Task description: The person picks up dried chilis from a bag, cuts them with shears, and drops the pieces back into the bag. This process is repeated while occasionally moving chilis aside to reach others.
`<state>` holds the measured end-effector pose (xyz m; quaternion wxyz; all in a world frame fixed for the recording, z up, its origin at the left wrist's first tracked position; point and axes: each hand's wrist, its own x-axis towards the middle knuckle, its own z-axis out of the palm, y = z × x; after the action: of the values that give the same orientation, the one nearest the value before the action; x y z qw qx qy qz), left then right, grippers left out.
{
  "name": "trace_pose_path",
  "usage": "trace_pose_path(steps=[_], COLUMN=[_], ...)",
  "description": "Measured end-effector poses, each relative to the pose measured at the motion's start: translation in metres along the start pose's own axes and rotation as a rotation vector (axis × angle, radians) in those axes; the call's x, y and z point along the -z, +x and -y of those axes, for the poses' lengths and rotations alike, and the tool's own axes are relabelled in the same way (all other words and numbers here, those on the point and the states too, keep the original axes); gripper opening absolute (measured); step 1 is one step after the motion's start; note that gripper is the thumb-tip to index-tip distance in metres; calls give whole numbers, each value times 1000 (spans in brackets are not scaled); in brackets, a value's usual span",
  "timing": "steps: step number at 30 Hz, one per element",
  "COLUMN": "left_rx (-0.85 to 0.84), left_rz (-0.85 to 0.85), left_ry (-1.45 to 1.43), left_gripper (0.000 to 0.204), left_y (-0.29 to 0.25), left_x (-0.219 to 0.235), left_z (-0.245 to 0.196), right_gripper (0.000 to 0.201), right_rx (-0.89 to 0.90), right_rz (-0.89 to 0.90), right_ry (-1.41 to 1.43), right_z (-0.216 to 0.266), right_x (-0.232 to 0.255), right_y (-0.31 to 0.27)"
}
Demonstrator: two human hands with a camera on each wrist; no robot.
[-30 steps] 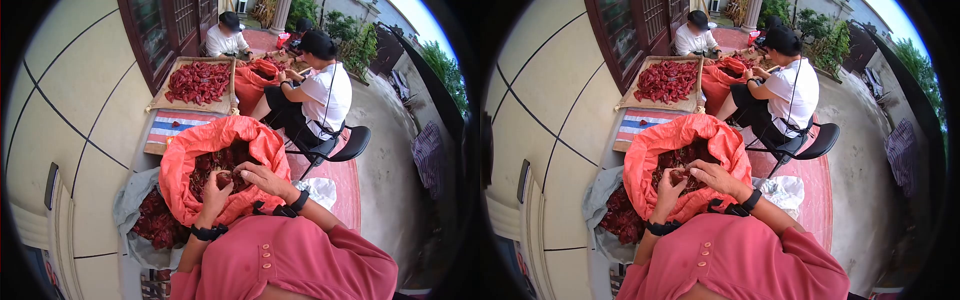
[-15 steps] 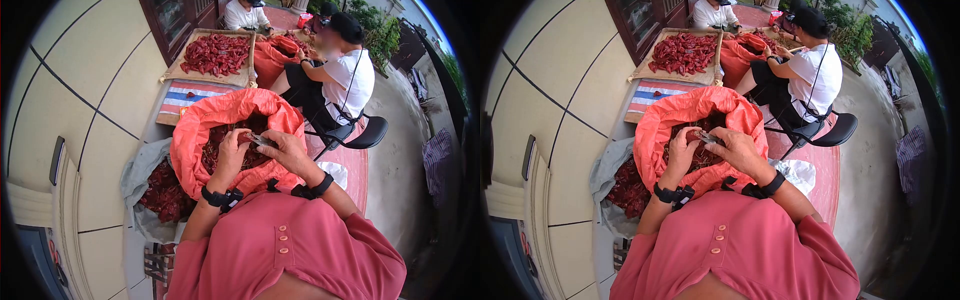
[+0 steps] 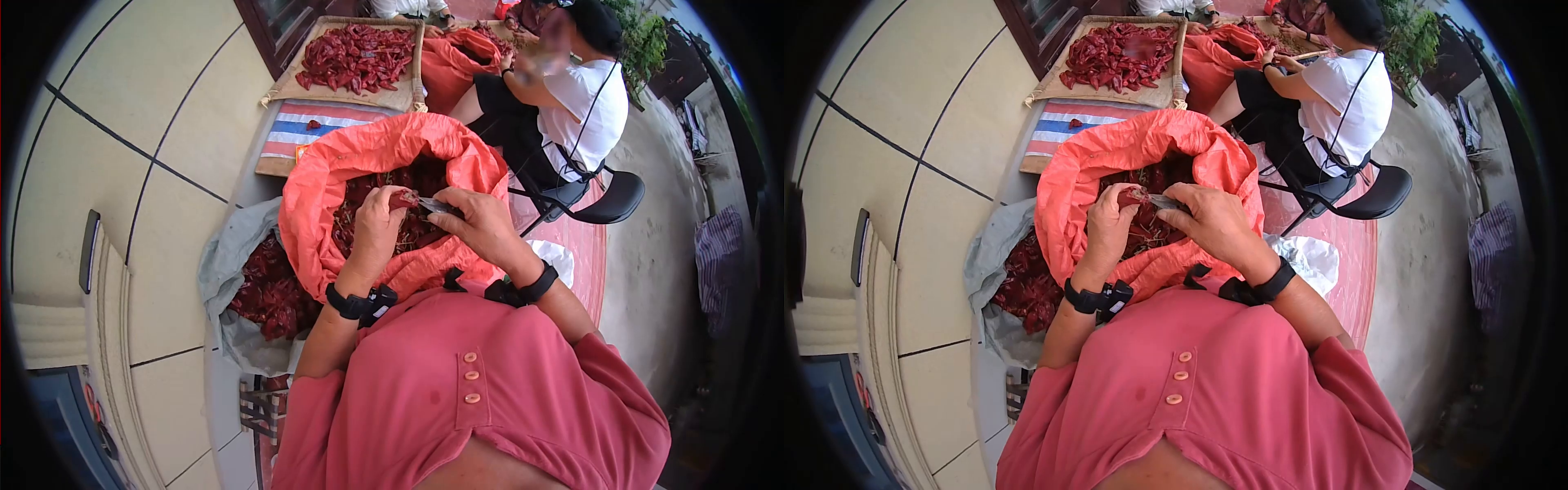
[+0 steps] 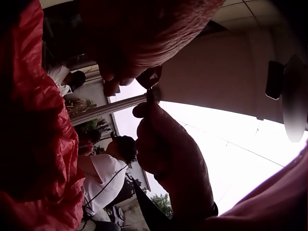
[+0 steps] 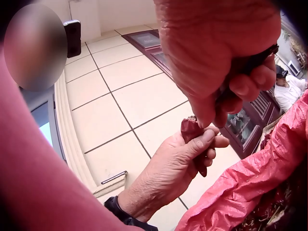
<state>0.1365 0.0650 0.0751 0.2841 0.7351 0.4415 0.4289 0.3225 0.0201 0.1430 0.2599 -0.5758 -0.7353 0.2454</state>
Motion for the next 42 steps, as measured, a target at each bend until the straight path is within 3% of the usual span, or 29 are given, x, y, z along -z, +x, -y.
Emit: trace_pose_path(steps=[11, 19, 25, 29, 35, 38, 41, 42], left_rx=[-44, -115, -50, -187, -226, -180, -35, -88], left_rz=[12, 71, 148, 160, 233, 243, 173, 162], left_ry=[-8, 21, -76, 42, 123, 8, -255, -263], left_gripper=[31, 34, 31, 17, 29, 36, 39, 37], left_y=[1, -1, -7, -13, -18, -18, -26, -27], left_x=[3, 6, -7, -17, -16, -13, -6, -4], left_z=[-4, -10, -2, 6, 17, 15, -4, -3], right_gripper=[24, 24, 24, 24, 24, 26, 28, 29], right_rx=[-9, 6, 44, 13, 96, 135, 50, 34], right_rz=[-42, -9, -84, -52, 21, 13, 15, 13], right_ry=[115, -29, -18, -29, -193, -161, -135, -84], right_z=[-1, 2, -3, -2, -2, -3, -2, -2], right_x=[-3, -4, -15, -15, -10, -16, -17, -18], right_y=[-7, -8, -9, -10, -12, -16, -18, -18])
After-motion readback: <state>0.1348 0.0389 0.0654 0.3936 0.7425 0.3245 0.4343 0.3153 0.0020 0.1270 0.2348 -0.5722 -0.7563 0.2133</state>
